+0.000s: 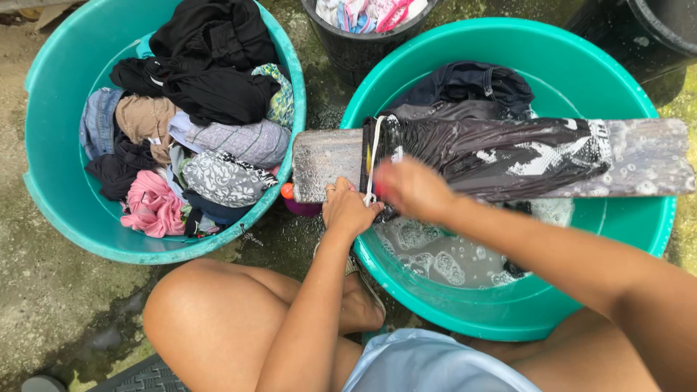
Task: The person hand-washes a black garment by scrubbing it against a wooden board in a basin of soapy water using a small brush, and then places it in a bucket with other dark items.
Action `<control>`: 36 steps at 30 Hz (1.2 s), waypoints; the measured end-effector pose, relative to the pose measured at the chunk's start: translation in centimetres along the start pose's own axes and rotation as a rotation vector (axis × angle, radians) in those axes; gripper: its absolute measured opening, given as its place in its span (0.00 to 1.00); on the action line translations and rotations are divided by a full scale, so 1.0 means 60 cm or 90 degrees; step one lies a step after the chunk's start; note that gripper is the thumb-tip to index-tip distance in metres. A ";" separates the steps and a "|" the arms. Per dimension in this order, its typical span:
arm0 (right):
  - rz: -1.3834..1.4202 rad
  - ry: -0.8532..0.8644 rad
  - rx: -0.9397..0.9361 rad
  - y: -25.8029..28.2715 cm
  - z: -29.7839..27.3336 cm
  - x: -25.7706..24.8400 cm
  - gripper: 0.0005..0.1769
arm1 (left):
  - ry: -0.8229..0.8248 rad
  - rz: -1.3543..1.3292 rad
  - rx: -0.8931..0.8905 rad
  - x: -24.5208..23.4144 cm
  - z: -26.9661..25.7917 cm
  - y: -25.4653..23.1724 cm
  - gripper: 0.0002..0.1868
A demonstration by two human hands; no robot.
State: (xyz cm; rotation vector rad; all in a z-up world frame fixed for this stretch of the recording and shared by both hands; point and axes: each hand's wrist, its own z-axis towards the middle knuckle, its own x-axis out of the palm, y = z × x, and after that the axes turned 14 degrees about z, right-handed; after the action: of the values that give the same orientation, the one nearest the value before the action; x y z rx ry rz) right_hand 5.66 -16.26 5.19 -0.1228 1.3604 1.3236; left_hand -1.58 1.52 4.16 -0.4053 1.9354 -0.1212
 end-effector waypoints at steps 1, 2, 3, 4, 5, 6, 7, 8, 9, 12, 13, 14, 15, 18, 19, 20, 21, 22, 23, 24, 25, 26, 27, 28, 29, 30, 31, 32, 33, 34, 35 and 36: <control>0.038 0.029 -0.010 0.016 -0.020 0.005 0.24 | 0.018 -0.004 -0.006 -0.002 -0.001 -0.001 0.24; 0.077 0.058 -0.020 0.021 -0.029 0.006 0.26 | 0.036 -0.008 -0.011 -0.006 0.001 -0.001 0.24; 0.032 0.010 0.005 -0.002 -0.010 -0.003 0.23 | 0.025 -0.006 -0.007 -0.006 0.004 -0.002 0.24; -0.013 -0.038 0.028 -0.035 0.025 -0.017 0.20 | 0.013 -0.004 -0.002 -0.006 0.009 -0.002 0.24; -0.050 -0.084 0.058 -0.045 0.036 -0.017 0.18 | 0.010 0.001 0.000 -0.001 0.004 0.002 0.23; -0.053 -0.090 0.065 -0.039 0.029 -0.009 0.18 | 0.007 0.001 -0.001 0.004 -0.001 0.005 0.23; -0.063 -0.101 0.070 -0.035 0.028 -0.006 0.19 | -0.003 0.002 0.003 0.004 0.003 0.004 0.23; -0.072 -0.111 0.075 -0.031 0.028 -0.005 0.20 | -0.012 0.002 0.007 0.003 0.005 0.004 0.23; -0.015 -0.062 0.071 -0.008 0.001 0.002 0.20 | 0.000 0.004 0.009 0.002 0.008 0.001 0.23; 0.062 -0.016 0.058 0.018 -0.029 0.008 0.23 | 0.023 0.003 0.002 -0.004 0.011 0.004 0.24; 0.072 -0.018 0.055 0.015 -0.033 0.005 0.24 | 0.022 -0.002 -0.002 -0.004 0.011 0.002 0.23; 0.001 -0.049 0.070 -0.012 -0.008 -0.006 0.17 | 0.021 -0.008 -0.006 -0.003 0.011 0.000 0.22; -0.066 -0.076 0.088 -0.034 0.015 -0.016 0.11 | 0.017 -0.012 -0.006 0.001 0.005 0.001 0.22; -0.051 -0.179 0.140 -0.036 0.035 -0.025 0.23 | 0.011 -0.013 -0.005 -0.003 0.007 0.007 0.22; -0.022 -0.125 0.147 -0.018 0.021 -0.018 0.21 | 0.020 -0.013 -0.005 -0.001 0.010 0.005 0.23; 0.007 -0.071 0.153 0.008 -0.004 -0.006 0.19 | 0.029 -0.013 -0.005 0.002 0.013 0.003 0.23; 0.033 -0.052 0.114 0.027 -0.020 0.000 0.20 | 0.032 -0.013 -0.006 0.002 0.018 0.003 0.23; 0.059 -0.032 0.074 0.042 -0.036 0.005 0.22 | 0.035 -0.013 -0.007 0.005 0.022 0.003 0.22; 0.087 -0.008 0.033 0.046 -0.043 0.008 0.23 | 0.039 -0.015 -0.011 0.010 0.024 0.002 0.22; 0.042 -0.049 0.062 0.026 -0.027 0.003 0.21 | 0.004 -0.018 -0.003 0.012 0.032 -0.001 0.24; 0.004 -0.091 0.095 0.001 0.003 -0.001 0.20 | -0.024 -0.014 0.002 0.012 0.036 0.002 0.25; -0.033 -0.133 0.127 -0.012 0.021 0.000 0.18 | -0.053 -0.009 0.008 0.012 0.032 0.006 0.26; -0.040 -0.186 0.149 -0.014 0.024 0.009 0.20 | -0.037 -0.010 0.003 0.016 0.027 0.004 0.25; -0.048 -0.239 0.170 -0.012 0.032 0.025 0.22 | -0.022 -0.010 -0.001 0.016 0.022 0.008 0.23; -0.057 -0.298 0.185 -0.017 0.042 0.025 0.24 | -0.013 -0.008 -0.003 0.005 0.028 0.012 0.21; -0.059 -0.263 0.129 -0.016 0.021 0.019 0.25 | -0.007 -0.006 -0.009 -0.004 0.033 0.013 0.22; -0.065 -0.226 0.080 -0.007 -0.031 0.015 0.26 | 0.003 -0.007 -0.009 -0.002 0.031 0.014 0.22; -0.071 -0.188 0.032 -0.013 -0.078 0.004 0.27 | 0.014 -0.007 -0.009 0.002 0.031 0.014 0.23; -0.137 -0.185 0.246 -0.050 -0.112 -0.032 0.19 | 0.007 -0.013 -0.010 0.005 0.034 0.014 0.24; -0.200 -0.181 0.461 -0.096 -0.158 -0.091 0.12 | 0.001 -0.019 -0.011 0.009 0.037 0.012 0.26; -0.025 -0.389 0.563 -0.134 -0.211 -0.152 0.11 | -0.002 -0.021 -0.017 0.013 0.033 0.017 0.27; -0.238 -0.454 0.459 -0.172 -0.252 -0.220 0.04 | -0.008 -0.017 -0.010 0.014 0.034 0.022 0.25</control>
State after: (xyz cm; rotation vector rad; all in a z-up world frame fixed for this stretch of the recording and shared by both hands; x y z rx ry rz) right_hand 7.97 -38.67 3.92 0.5178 1.0394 0.4276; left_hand -0.26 2.70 2.27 -0.4411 1.9196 -0.1201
